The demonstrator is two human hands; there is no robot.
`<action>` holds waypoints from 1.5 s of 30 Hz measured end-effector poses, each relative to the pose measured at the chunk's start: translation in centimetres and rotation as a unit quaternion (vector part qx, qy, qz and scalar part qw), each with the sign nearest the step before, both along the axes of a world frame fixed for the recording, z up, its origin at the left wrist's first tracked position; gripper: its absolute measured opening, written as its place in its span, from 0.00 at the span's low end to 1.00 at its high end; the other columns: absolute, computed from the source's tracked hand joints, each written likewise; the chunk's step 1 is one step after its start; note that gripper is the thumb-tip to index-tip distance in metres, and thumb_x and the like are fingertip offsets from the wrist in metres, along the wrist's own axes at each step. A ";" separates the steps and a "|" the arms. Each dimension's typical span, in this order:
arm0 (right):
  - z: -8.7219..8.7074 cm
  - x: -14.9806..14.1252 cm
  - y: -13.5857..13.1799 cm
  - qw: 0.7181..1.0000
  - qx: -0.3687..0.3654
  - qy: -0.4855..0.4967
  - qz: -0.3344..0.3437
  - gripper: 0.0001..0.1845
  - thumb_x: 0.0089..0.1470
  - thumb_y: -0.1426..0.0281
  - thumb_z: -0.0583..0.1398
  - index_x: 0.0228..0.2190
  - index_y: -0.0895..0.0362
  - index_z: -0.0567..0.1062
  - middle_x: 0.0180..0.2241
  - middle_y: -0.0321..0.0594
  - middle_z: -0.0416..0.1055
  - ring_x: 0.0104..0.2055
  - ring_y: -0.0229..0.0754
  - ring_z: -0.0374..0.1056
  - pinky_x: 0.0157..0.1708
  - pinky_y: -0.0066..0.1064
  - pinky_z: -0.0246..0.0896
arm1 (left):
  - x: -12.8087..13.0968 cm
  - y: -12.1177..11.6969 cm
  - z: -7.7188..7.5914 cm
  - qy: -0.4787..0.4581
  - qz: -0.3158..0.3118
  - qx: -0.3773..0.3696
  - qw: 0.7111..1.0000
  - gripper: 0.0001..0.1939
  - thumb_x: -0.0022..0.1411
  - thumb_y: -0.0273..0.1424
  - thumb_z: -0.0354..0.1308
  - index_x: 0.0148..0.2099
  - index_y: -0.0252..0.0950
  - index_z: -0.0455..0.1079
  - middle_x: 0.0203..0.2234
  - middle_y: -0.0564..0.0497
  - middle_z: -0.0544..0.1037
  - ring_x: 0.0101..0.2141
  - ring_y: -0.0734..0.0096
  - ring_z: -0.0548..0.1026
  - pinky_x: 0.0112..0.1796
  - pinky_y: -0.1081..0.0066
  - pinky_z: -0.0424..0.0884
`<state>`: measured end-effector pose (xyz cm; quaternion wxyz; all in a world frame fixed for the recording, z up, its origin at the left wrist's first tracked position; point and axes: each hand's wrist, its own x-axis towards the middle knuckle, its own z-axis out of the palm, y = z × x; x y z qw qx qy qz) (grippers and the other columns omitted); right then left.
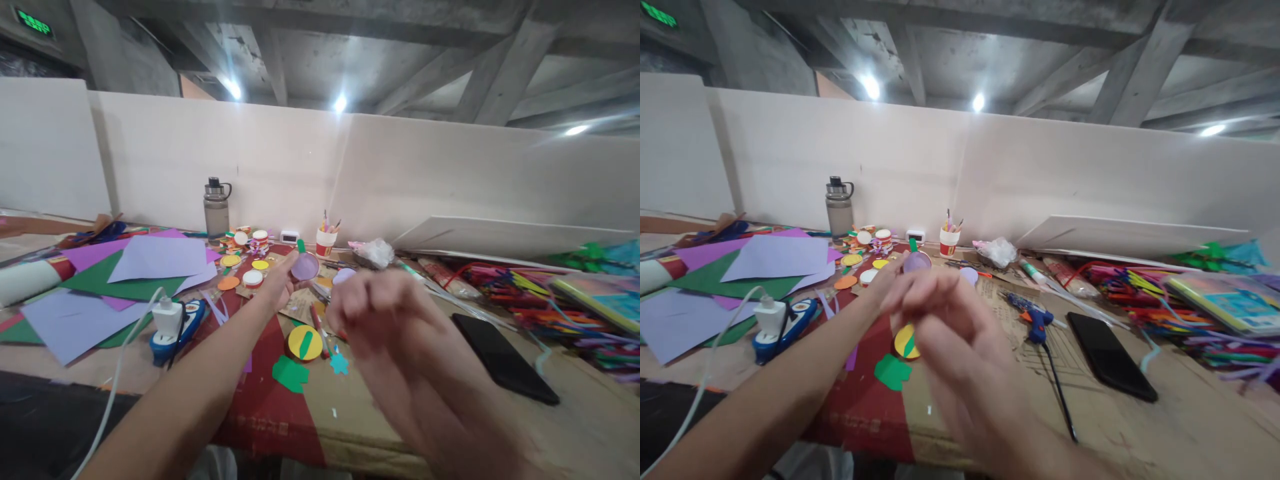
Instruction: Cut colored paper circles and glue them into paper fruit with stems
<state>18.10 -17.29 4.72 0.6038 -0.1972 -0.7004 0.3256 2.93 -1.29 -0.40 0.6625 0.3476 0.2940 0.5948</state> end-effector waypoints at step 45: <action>-5.0 1.1 14.5 0.984 -0.076 -0.050 -0.152 0.29 0.45 0.75 0.60 0.51 0.56 0.62 0.30 0.32 0.69 0.34 0.38 0.67 0.39 0.33 0.60 | 1.0 0.0 -0.7 0.142 -0.047 0.002 0.989 0.28 0.64 0.51 0.44 0.39 0.32 0.72 0.28 0.44 0.78 0.23 0.69 0.76 0.23 0.74 0.69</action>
